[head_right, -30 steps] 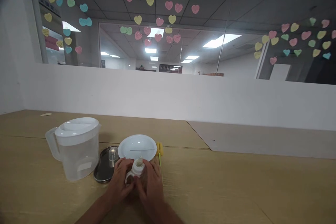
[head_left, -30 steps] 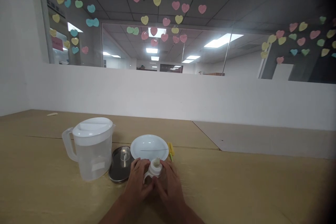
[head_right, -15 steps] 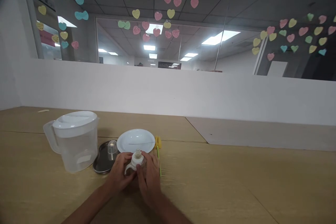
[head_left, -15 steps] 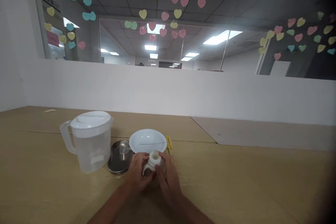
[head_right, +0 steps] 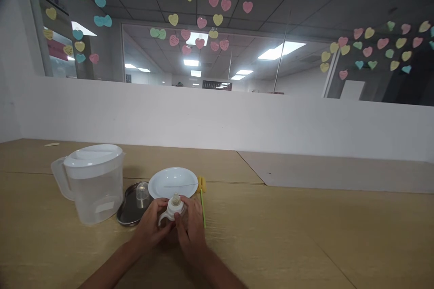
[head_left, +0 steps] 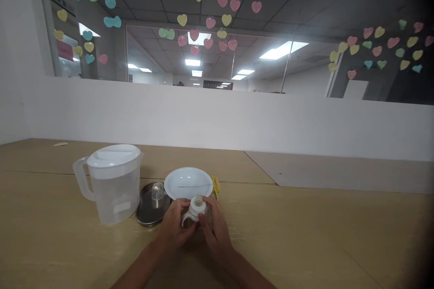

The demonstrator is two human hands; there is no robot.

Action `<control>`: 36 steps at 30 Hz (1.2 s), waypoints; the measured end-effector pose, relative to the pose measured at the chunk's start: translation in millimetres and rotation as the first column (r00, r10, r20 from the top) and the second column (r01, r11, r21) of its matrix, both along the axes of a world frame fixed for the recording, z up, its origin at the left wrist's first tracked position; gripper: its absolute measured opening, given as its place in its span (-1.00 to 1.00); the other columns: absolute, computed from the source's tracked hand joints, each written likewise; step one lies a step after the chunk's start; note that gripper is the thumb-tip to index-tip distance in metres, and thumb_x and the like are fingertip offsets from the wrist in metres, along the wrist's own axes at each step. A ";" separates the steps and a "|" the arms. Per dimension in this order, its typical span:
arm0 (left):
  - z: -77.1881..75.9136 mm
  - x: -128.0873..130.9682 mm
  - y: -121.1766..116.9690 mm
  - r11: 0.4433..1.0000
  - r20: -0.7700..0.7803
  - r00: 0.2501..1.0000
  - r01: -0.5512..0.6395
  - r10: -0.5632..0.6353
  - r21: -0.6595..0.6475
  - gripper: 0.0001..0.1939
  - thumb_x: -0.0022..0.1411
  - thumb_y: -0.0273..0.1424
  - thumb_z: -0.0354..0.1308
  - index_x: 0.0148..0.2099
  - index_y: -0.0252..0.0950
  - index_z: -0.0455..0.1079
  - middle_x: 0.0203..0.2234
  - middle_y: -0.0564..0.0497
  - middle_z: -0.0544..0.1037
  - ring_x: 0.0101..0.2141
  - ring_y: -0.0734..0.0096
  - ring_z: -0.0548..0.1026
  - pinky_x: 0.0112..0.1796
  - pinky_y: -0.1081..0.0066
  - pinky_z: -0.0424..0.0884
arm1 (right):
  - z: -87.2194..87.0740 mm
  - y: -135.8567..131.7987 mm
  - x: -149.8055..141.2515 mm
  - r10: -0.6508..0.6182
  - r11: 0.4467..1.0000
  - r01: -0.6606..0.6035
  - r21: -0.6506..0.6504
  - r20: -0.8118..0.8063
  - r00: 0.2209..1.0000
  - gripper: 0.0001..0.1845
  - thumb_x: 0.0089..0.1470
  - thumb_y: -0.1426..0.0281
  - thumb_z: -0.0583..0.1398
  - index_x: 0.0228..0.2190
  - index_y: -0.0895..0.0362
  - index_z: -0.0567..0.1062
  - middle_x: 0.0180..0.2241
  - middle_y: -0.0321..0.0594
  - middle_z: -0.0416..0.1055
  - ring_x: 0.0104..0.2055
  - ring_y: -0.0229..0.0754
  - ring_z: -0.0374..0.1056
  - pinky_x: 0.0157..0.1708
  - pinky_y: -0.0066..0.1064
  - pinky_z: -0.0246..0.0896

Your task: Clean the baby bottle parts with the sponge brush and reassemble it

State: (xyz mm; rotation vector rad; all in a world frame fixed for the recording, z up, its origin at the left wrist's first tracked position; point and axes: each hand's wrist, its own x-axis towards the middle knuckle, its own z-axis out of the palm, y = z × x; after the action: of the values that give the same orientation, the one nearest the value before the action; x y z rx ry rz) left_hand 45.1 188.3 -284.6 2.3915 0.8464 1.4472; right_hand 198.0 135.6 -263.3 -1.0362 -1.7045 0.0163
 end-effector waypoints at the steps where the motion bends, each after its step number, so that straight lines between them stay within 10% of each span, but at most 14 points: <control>1: -0.5 -0.1 0.0 1.000 0.000 1.000 -0.010 0.010 0.000 -0.62 0.06 -0.29 0.14 -0.09 -0.33 0.20 -0.19 -0.14 0.43 -0.16 0.23 0.43 -0.17 0.21 0.40 | -0.9 0.0 -0.5 -0.006 1.000 0.006 0.008 -0.005 1.000 -0.70 0.14 0.34 0.01 -0.06 0.07 0.22 -0.11 -0.16 0.29 -0.05 -0.20 0.22 -0.05 -0.29 0.16; 20: 7.6 -2.9 -1.6 1.000 -0.093 0.996 0.009 -0.009 0.002 -0.51 0.14 -0.21 0.06 0.09 -0.27 0.21 -0.16 -0.14 0.45 -0.13 0.21 0.41 -0.13 0.20 0.38 | -3.1 -6.9 -7.7 -0.044 0.991 0.049 0.125 -0.047 0.998 -0.77 0.07 0.44 0.07 -0.18 0.08 0.30 -0.22 -0.17 0.26 -0.12 -0.19 0.22 -0.12 -0.28 0.20; 36: -2.6 -7.1 1.4 0.996 -0.008 0.999 -0.033 0.032 -0.088 -0.43 0.01 -0.22 0.15 0.06 -0.31 0.16 -0.11 -0.16 0.44 -0.10 0.20 0.43 -0.12 0.20 0.39 | 3.9 -22.2 -12.7 -0.104 0.933 -0.020 0.359 0.323 0.941 -0.70 -0.07 0.57 0.07 -0.24 0.13 0.37 -0.21 -0.11 0.29 -0.08 -0.14 0.23 -0.06 -0.19 0.21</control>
State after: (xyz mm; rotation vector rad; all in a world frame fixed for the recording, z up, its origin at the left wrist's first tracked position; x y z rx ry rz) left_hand 38.0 189.7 -287.2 2.3299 0.9352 1.3840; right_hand 185.3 113.5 -259.5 -0.8312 -1.8999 -0.5116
